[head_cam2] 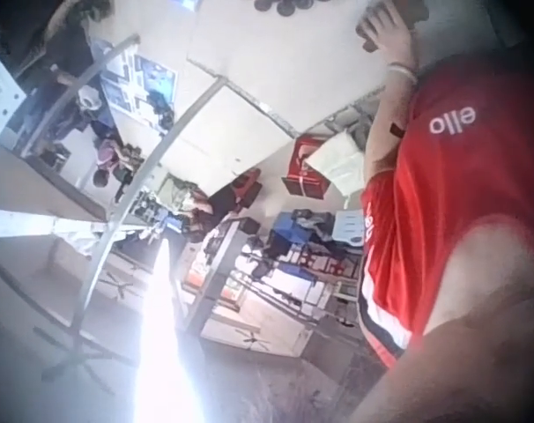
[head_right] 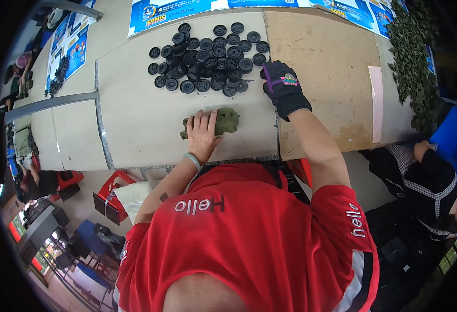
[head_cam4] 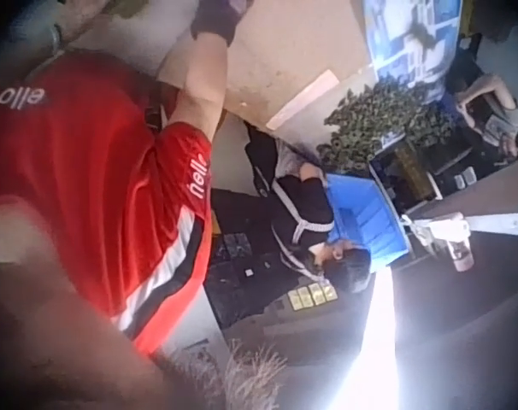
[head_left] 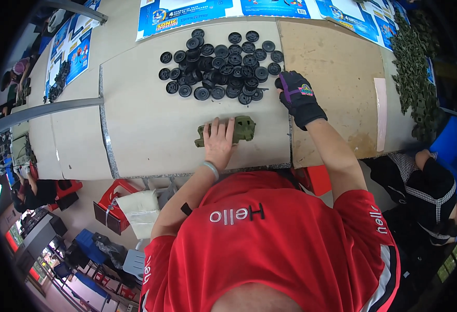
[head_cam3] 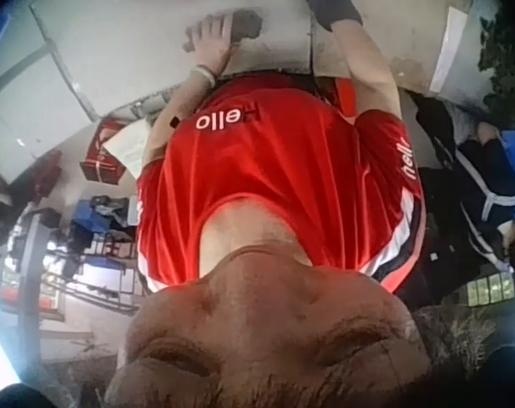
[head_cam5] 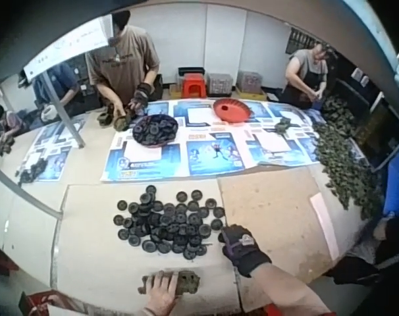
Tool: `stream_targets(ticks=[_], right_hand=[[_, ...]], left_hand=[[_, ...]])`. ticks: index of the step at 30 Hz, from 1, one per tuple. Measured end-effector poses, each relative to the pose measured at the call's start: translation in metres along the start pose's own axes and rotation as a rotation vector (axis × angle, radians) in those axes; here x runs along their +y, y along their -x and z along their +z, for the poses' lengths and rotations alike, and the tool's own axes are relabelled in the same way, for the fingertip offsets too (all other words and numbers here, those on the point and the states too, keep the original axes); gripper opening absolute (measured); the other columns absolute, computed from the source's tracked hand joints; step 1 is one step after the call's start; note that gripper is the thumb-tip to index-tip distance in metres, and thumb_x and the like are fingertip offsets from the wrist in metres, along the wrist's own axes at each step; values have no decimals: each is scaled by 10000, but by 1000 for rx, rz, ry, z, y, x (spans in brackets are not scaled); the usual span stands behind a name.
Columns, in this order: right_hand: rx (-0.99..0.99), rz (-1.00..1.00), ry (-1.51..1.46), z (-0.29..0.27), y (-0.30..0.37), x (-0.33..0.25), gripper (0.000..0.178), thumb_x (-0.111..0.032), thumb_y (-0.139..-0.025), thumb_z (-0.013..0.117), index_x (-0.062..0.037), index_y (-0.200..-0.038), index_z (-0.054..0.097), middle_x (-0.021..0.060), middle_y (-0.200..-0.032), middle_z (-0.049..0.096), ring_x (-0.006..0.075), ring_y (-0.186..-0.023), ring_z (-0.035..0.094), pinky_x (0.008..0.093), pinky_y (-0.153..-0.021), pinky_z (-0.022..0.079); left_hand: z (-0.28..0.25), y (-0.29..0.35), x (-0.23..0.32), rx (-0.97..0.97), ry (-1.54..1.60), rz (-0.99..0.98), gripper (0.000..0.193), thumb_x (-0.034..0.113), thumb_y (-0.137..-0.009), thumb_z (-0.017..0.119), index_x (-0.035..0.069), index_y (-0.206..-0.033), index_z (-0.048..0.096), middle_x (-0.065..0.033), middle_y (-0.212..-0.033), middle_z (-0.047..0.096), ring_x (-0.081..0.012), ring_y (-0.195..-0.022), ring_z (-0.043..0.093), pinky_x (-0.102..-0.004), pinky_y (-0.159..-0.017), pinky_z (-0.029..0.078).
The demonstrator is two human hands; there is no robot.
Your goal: Assembling plastic wheels and axles onto green toy car bodies at a factory workstation.
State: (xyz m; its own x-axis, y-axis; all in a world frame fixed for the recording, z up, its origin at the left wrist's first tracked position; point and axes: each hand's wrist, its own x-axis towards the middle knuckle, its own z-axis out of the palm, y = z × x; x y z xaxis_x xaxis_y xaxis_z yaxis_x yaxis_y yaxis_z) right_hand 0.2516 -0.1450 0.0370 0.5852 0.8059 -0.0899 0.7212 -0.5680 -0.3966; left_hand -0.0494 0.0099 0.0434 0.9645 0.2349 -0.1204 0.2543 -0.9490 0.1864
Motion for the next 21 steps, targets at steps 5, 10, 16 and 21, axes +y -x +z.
stream_targets(ticks=[5, 10, 16, 21], right_hand=[[115, 218, -602, 14, 35, -5, 314, -49, -919, 655, -74, -1230, 690, 164, -1062, 703, 278, -907, 676, 386, -815, 551], [-31, 93, -520, 40, 62, -10, 381, -4, -897, 600, -56, -1262, 692, 137, -1069, 713, 238, -855, 671, 357, -804, 555], [-78, -145, -117, 22, 56, -18, 261, -92, -821, 716, -68, -1072, 647, 217, -1037, 653, 439, -995, 644, 532, -829, 530], [-138, -215, -6, 10, 64, -21, 482, -80, -833, 718, -65, -1307, 628, 182, -1127, 666, 416, -1087, 616, 505, -963, 518]], left_hand=[[-3, 21, -6, 47, 146, 5, 973, 339, -699, 926, 92, -1538, 502, -125, -1433, 560, -348, -1436, 446, -554, -1179, 332], [0, 24, -17, -50, 57, -16, 693, 372, -680, 936, 107, -1265, 674, -76, -1289, 609, -325, -1347, 512, -496, -1128, 378], [-1, 7, -12, -158, 176, -292, 705, 363, -706, 928, 81, -1267, 607, -110, -1337, 582, -320, -1280, 543, -500, -1020, 507], [5, 4, 2, -204, 298, -375, 963, 449, -794, 864, 14, -1529, 417, -189, -1372, 592, -389, -1238, 583, -514, -1048, 527]])
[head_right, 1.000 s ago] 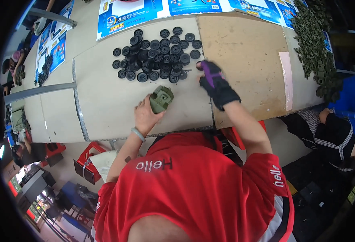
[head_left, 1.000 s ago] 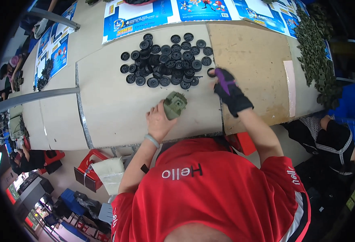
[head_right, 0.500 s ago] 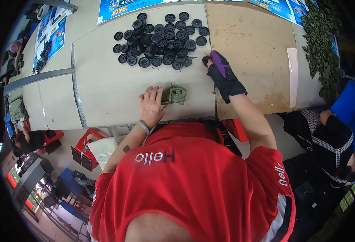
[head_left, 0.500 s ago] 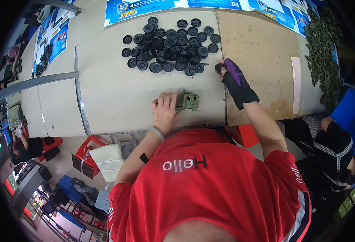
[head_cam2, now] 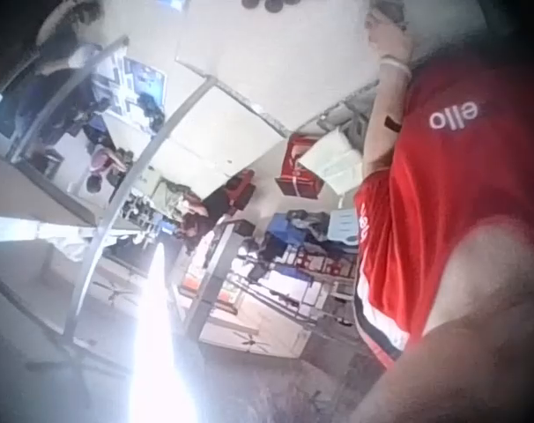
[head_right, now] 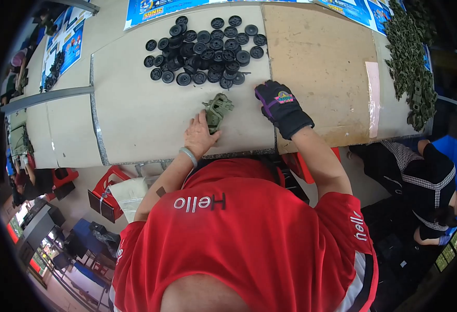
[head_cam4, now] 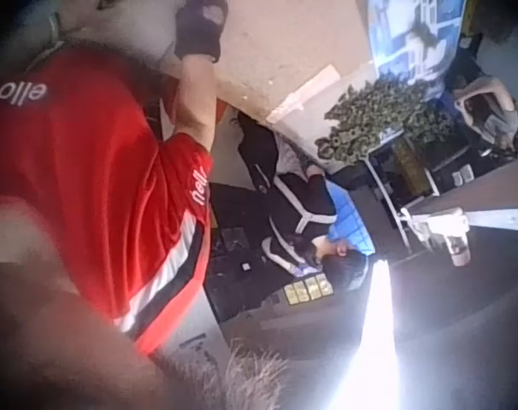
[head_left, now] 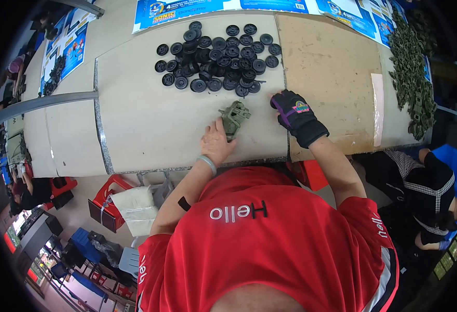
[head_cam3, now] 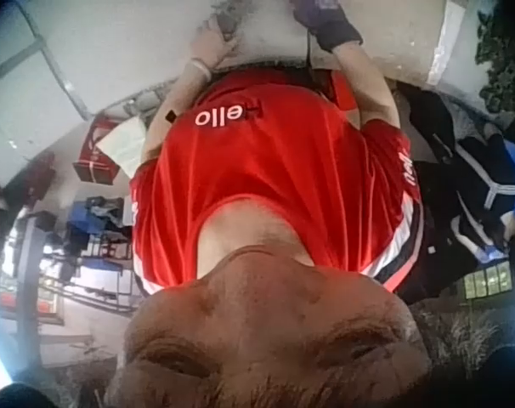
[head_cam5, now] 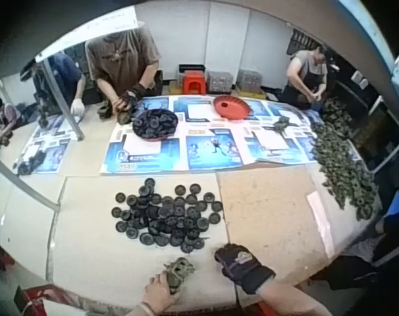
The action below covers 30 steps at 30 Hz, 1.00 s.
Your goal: Assembling plastic wheels and axles onto green toy car bodies at a factory workstation.
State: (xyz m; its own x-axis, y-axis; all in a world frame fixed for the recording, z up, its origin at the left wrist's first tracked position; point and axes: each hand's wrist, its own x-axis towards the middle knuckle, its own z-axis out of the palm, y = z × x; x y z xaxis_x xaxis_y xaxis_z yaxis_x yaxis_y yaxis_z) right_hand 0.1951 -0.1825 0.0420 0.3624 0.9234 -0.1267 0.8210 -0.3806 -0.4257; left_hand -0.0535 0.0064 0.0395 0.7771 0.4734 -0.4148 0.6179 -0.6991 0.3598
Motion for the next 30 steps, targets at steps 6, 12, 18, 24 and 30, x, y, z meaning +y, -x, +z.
stream_targets(ticks=[6, 12, 18, 24, 30], right_hand=[[30, -38, -8, 6, 11, 3, 516, -70, -835, 742, -63, -1339, 632, 170, -1123, 673, 381, -1050, 649, 481, -922, 544], [138, 104, -461, 0, 14, -33, 494, -76, -861, 799, -44, -1324, 628, 137, -1109, 659, 283, -998, 714, 386, -882, 587], [195, 57, -530, -9, 3, -68, 455, -96, -861, 782, -39, -1290, 642, 157, -1095, 680, 350, -1037, 678, 450, -890, 556], [174, -86, -268, -12, -15, -80, 491, -127, -836, 800, -59, -1299, 654, 161, -1120, 705, 372, -1077, 663, 476, -925, 544], [27, -169, -142, 2, -28, -77, 519, -237, -853, 806, -89, -1333, 676, 146, -1151, 719, 366, -1086, 661, 487, -942, 530]], left_hand=[[25, -7, -3, -264, 180, -8, 1055, 600, -808, 816, -111, -1478, 418, -285, -1380, 597, -436, -1287, 580, -482, -1095, 500], [32, -5, 7, -232, 130, -48, 933, 604, -831, 776, -82, -1411, 525, -261, -1425, 564, -413, -1339, 552, -464, -1140, 482], [48, -6, 3, -116, 135, -104, 897, 607, -826, 796, -105, -1318, 559, -269, -1394, 577, -414, -1267, 599, -466, -1079, 518], [51, -9, 7, -151, 188, -107, 899, 597, -829, 801, -108, -1327, 550, -286, -1431, 548, -430, -1305, 569, -469, -1116, 489], [51, -5, 9, -165, 193, -125, 883, 586, -831, 799, -95, -1337, 555, -273, -1428, 553, -426, -1314, 566, -464, -1121, 488]])
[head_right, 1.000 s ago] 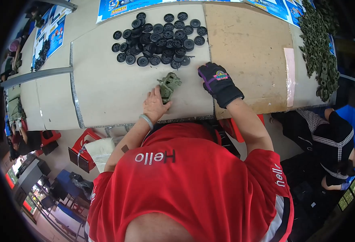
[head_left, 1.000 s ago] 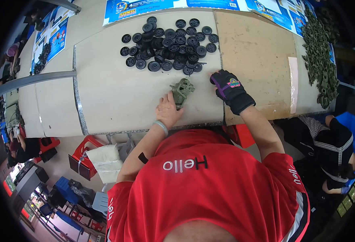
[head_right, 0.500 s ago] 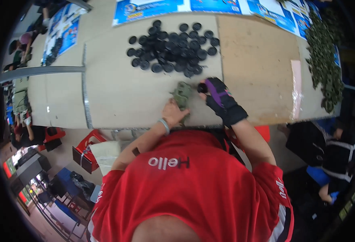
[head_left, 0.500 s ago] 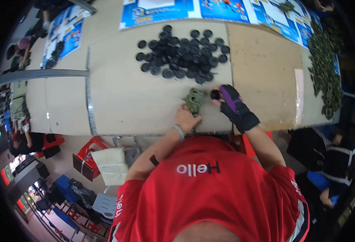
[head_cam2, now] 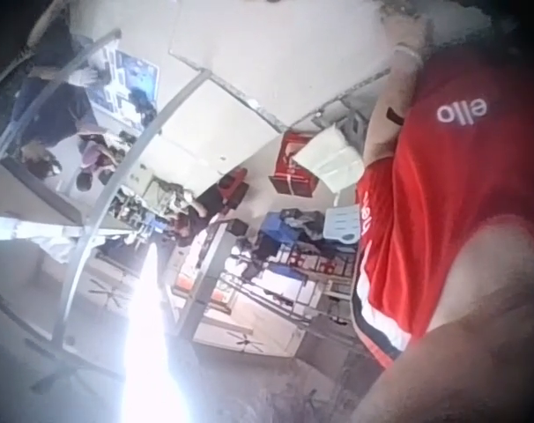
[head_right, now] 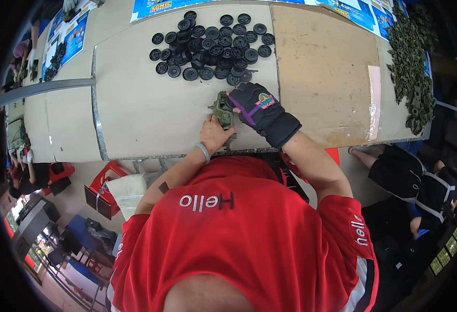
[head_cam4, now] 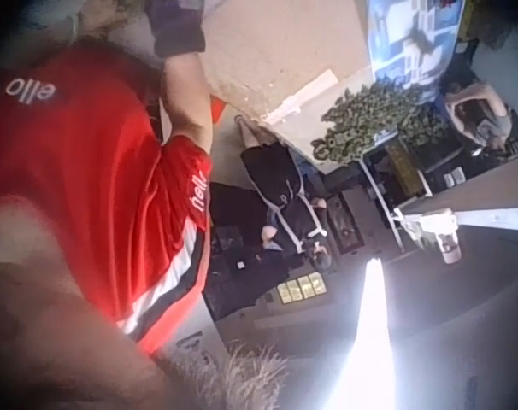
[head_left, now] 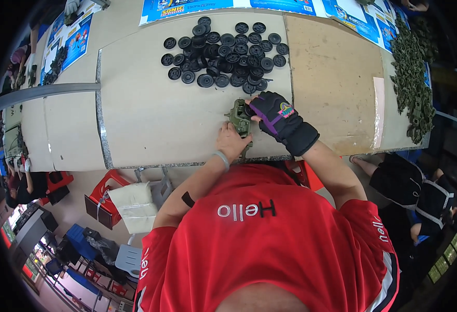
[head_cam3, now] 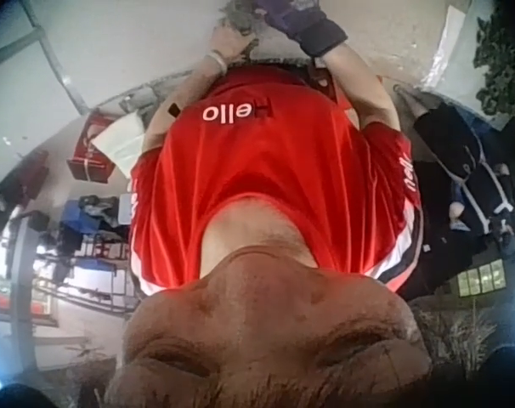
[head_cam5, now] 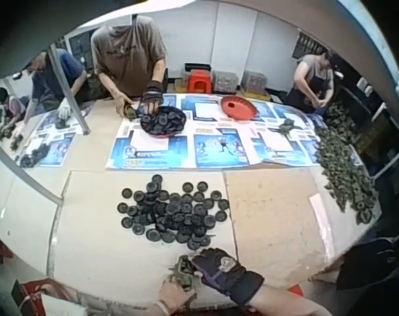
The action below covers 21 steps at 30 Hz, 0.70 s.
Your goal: Assembling plastic wheels and axles onto green toy car bodies at a factory workstation.
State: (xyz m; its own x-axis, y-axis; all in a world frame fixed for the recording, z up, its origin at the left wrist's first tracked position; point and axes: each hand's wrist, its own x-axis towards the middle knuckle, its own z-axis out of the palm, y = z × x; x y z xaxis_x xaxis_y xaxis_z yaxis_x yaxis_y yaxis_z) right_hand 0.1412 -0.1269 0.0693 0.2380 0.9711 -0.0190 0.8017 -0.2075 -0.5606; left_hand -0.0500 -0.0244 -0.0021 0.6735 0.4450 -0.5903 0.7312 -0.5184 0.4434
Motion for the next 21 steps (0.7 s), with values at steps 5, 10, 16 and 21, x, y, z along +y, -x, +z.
stream_targets(ticks=[5, 10, 16, 21], right_hand=[[-82, 63, 82, -6, -3, -7, 549, -245, -838, 822, -80, -1341, 676, 161, -1179, 714, 370, -1113, 661, 476, -968, 532], [201, -4, -22, -20, -17, -8, 518, -195, -849, 804, -78, -1337, 675, 180, -1209, 701, 384, -1147, 657, 472, -1002, 527], [279, -23, 16, 15, -78, -2, 446, -42, -795, 712, -76, -1239, 682, 163, -1114, 714, 377, -1055, 668, 500, -925, 541], [172, -158, 208, 29, -89, -17, 341, -93, -793, 696, -71, -1133, 693, 156, -1034, 719, 373, -1018, 675, 503, -872, 544]], left_hand=[[-6, -1, 5, -25, -16, 3, 891, 596, -826, 800, -96, -1331, 559, -275, -1431, 553, -420, -1327, 559, -464, -1128, 482], [-5, 2, 0, 15, -13, 12, 895, 618, -835, 787, -93, -1329, 561, -277, -1445, 550, -420, -1345, 547, -462, -1135, 475], [-4, -3, 2, -12, -37, 13, 910, 666, -838, 766, -73, -1329, 565, -245, -1465, 547, -395, -1362, 541, -458, -1135, 474], [-10, -1, 4, -66, -10, -9, 896, 678, -837, 762, -60, -1306, 567, -220, -1447, 549, -371, -1354, 549, -459, -1121, 483]])
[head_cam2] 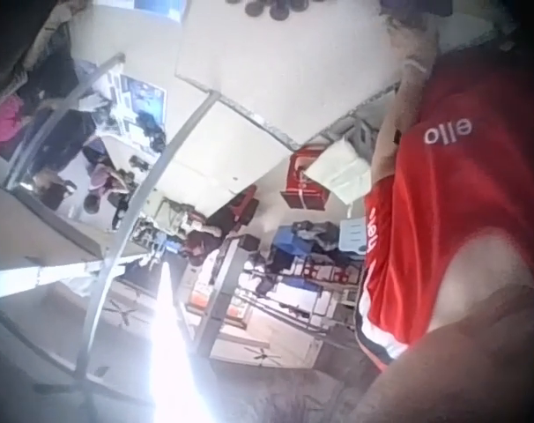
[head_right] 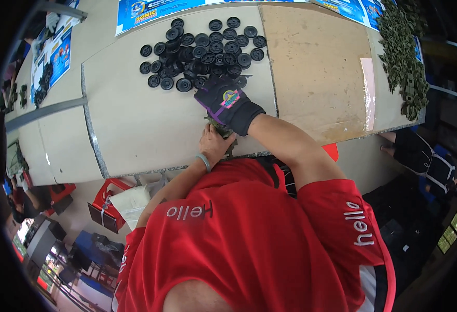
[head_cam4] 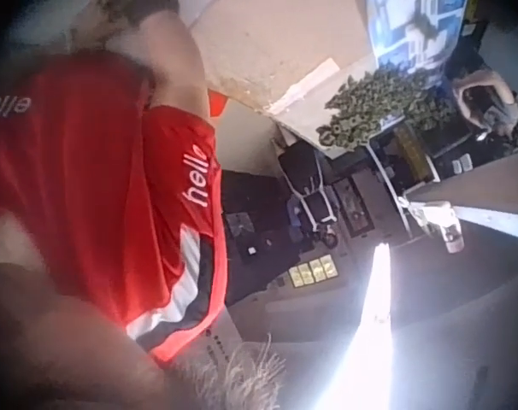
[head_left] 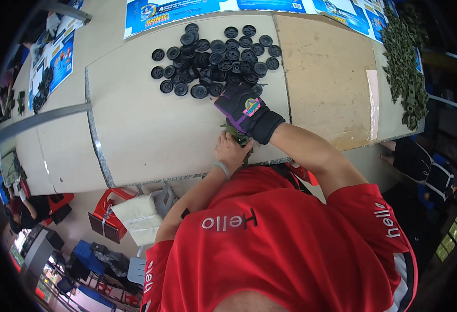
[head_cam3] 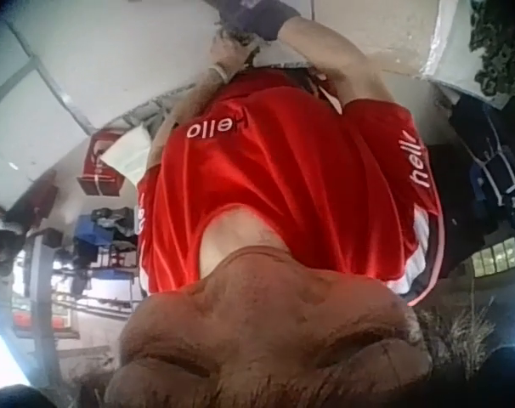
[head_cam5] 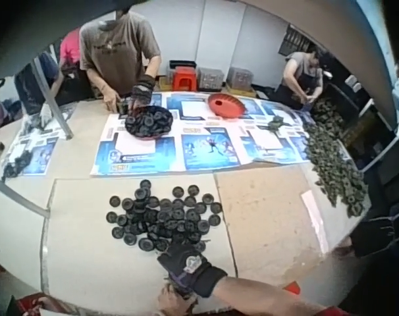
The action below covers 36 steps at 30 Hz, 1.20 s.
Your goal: Assembling plastic wheels and axles onto green toy car bodies at a factory workstation.
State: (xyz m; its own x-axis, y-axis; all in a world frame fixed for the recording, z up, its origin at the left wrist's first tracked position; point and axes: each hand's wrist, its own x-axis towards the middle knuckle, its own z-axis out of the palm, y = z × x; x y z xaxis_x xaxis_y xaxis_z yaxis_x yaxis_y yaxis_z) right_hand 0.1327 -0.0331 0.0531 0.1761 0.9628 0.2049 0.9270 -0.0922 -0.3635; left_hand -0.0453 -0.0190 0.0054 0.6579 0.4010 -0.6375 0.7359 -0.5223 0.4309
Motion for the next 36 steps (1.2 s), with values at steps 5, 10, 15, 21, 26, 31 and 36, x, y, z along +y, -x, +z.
stream_targets(ticks=[5, 10, 15, 21, 26, 31, 36], right_hand=[[-64, 488, -86, 14, 1, 0, 271, -163, -817, 707, -81, -1075, 705, 161, -1004, 711, 379, -1008, 678, 510, -866, 544], [-313, -31, -29, -16, -9, -2, 210, -167, -892, 689, -108, -1089, 726, 133, -1016, 719, 363, -1021, 681, 507, -885, 541], [-357, -86, -55, -14, -19, -5, 232, -215, -892, 721, -119, -1103, 734, 115, -1063, 724, 352, -1042, 680, 503, -911, 539], [-292, -33, -82, -29, 2, -14, 239, -217, -888, 727, -117, -1105, 733, 117, -1069, 724, 353, -1043, 680, 502, -913, 539], [-199, -16, -78, -35, 15, -20, 245, -219, -884, 732, -115, -1106, 733, 119, -1073, 723, 354, -1044, 679, 501, -916, 539], [-70, 12, -26, -14, -15, -3, 251, -221, -881, 737, -113, -1108, 732, 120, -1077, 722, 355, -1045, 678, 501, -918, 539], [-43, 45, -60, -19, -11, 5, 257, -222, -877, 742, -111, -1109, 731, 122, -1082, 721, 356, -1046, 678, 500, -920, 538]], left_hand=[[11, 1, -11, 84, 49, 36, 878, 643, -818, 784, -58, -1298, 565, -209, -1430, 546, -375, -1378, 519, -502, -1130, 453], [14, 3, -7, 86, 68, 21, 872, 613, -811, 797, -67, -1303, 559, -227, -1474, 524, -397, -1401, 498, -515, -1147, 433], [18, 1, -9, 118, 58, 22, 903, 611, -813, 796, -83, -1333, 546, -250, -1487, 526, -416, -1397, 506, -522, -1150, 431], [18, -5, -10, 89, 85, 38, 946, 582, -806, 820, -105, -1381, 516, -276, -1509, 516, -426, -1407, 500, -501, -1164, 434], [28, -9, -19, 158, 75, 44, 1013, 607, -802, 822, -149, -1393, 497, -309, -1487, 517, -441, -1419, 489, -468, -1183, 430], [29, -7, -14, 186, 72, 89, 1011, 630, -819, 806, -167, -1367, 512, -332, -1433, 538, -468, -1362, 520, -484, -1165, 436], [33, -12, -23, 153, 60, 103, 1022, 645, -823, 798, -171, -1366, 510, -336, -1407, 549, -472, -1326, 542, -495, -1144, 448]])
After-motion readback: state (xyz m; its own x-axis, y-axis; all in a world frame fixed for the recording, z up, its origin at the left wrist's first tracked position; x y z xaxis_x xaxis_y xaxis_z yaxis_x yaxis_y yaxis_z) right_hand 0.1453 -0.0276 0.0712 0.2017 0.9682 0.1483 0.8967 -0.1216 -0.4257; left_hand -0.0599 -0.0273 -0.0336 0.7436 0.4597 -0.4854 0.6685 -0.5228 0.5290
